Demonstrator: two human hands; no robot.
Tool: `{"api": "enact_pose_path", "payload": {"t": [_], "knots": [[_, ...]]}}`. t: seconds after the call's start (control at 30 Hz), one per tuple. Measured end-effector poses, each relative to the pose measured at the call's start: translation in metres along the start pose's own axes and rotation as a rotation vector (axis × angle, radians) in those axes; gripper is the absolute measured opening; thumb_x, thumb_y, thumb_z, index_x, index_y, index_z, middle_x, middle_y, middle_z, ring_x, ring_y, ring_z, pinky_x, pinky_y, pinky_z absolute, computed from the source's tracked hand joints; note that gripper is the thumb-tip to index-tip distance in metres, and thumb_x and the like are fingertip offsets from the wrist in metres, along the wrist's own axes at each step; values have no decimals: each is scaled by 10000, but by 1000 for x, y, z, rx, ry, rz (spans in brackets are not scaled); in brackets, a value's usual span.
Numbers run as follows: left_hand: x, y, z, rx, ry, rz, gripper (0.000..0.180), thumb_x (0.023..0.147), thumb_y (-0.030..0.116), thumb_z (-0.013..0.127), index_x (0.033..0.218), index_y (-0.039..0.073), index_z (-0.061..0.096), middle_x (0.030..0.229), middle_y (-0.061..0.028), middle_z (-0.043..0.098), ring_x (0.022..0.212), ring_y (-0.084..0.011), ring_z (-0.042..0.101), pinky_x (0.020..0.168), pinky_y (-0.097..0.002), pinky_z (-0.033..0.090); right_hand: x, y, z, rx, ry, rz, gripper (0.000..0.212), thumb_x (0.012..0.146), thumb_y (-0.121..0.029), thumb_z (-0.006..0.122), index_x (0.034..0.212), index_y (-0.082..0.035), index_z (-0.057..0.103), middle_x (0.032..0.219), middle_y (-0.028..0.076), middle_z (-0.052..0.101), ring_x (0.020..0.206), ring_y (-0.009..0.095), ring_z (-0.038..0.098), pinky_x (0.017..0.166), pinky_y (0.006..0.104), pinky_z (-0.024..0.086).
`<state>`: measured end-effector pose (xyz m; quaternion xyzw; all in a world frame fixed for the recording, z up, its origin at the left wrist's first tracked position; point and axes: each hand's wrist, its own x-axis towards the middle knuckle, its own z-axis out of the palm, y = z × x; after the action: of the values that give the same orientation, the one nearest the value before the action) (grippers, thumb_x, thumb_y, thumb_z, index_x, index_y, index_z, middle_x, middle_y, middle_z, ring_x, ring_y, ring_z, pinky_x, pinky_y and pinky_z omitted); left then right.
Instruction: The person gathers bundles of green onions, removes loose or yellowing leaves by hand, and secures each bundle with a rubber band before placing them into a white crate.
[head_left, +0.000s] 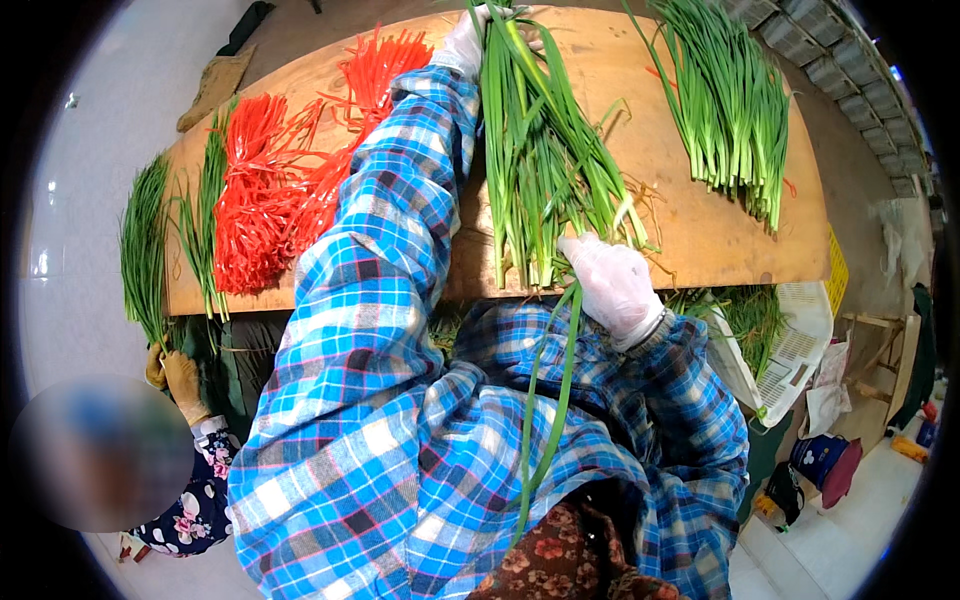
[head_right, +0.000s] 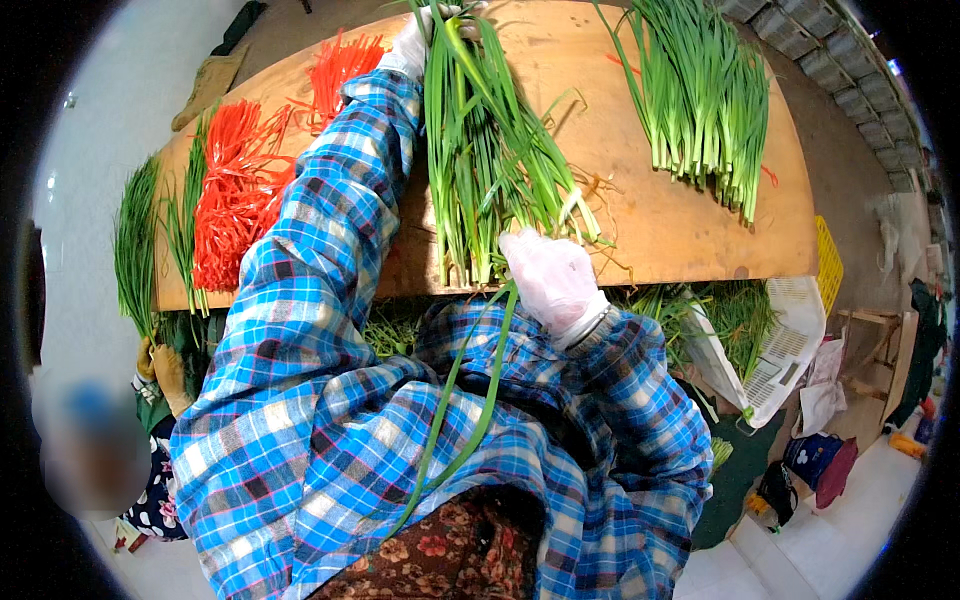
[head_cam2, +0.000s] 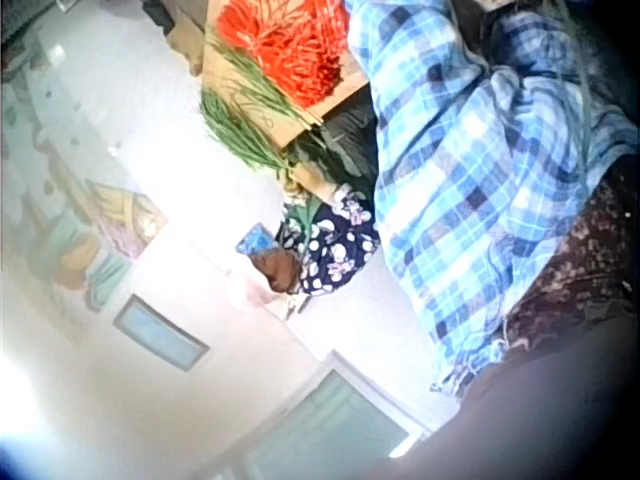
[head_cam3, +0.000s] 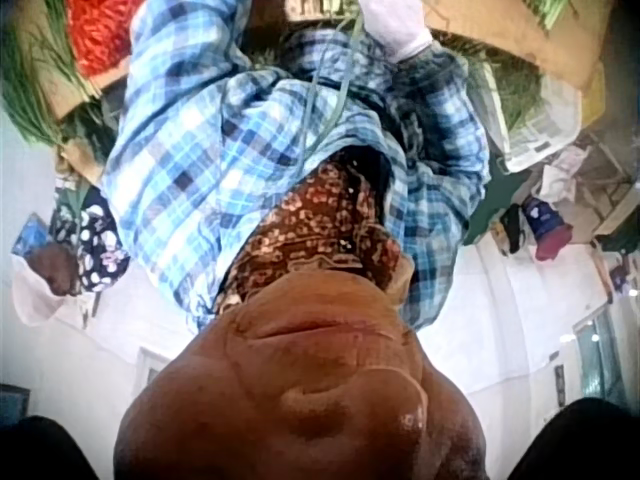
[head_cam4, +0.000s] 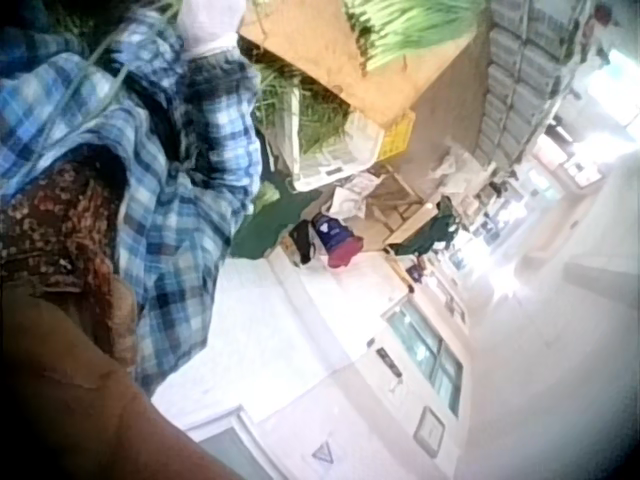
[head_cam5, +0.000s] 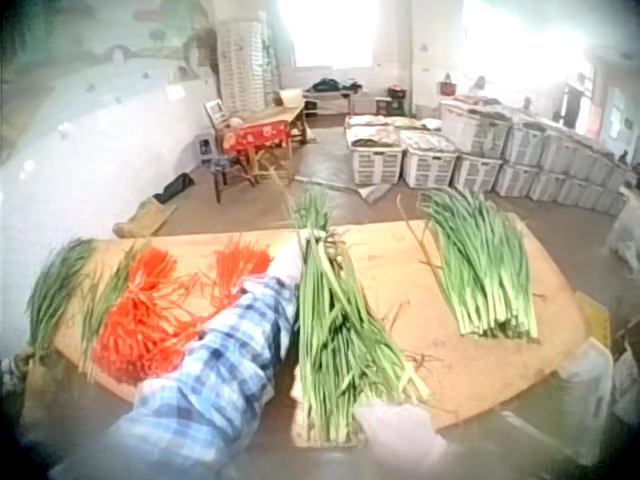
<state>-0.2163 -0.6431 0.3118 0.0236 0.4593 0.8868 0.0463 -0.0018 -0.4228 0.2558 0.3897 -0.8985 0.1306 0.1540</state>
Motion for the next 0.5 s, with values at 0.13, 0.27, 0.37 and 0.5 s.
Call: {"api": "enact_pose_path", "payload": {"t": [0.13,0.27,0.37,0.5], "knots": [[3,-6,6,-12,-45,-56,284,771,258,539,968,67,611,695,-57,602,567,-194,570,531,-296,492,-14,11,0,110,-11,-84,68,704,-39,510,764,-66,494,618,86,495,567,251,547,494,345,431],[57,-29,-54,118,9,-71,263,768,250,507,875,30,604,703,-95,603,558,-236,582,602,-386,527,-28,0,-11,80,-19,-51,56,720,-58,507,775,-59,513,622,68,491,575,232,547,493,329,433],[49,-29,-30,115,-58,-132,274,763,267,508,863,34,613,735,-111,624,598,-256,608,602,-366,532,-35,-9,-21,4,7,-5,81,725,-80,514,802,-59,531,631,58,489,584,221,545,496,316,435],[26,-27,-11,182,-38,3,290,748,263,529,887,25,617,742,-115,627,626,-261,610,611,-368,527,-55,-15,-30,-54,2,22,159,722,-97,532,876,-66,556,630,49,481,571,205,533,491,293,429]]}}
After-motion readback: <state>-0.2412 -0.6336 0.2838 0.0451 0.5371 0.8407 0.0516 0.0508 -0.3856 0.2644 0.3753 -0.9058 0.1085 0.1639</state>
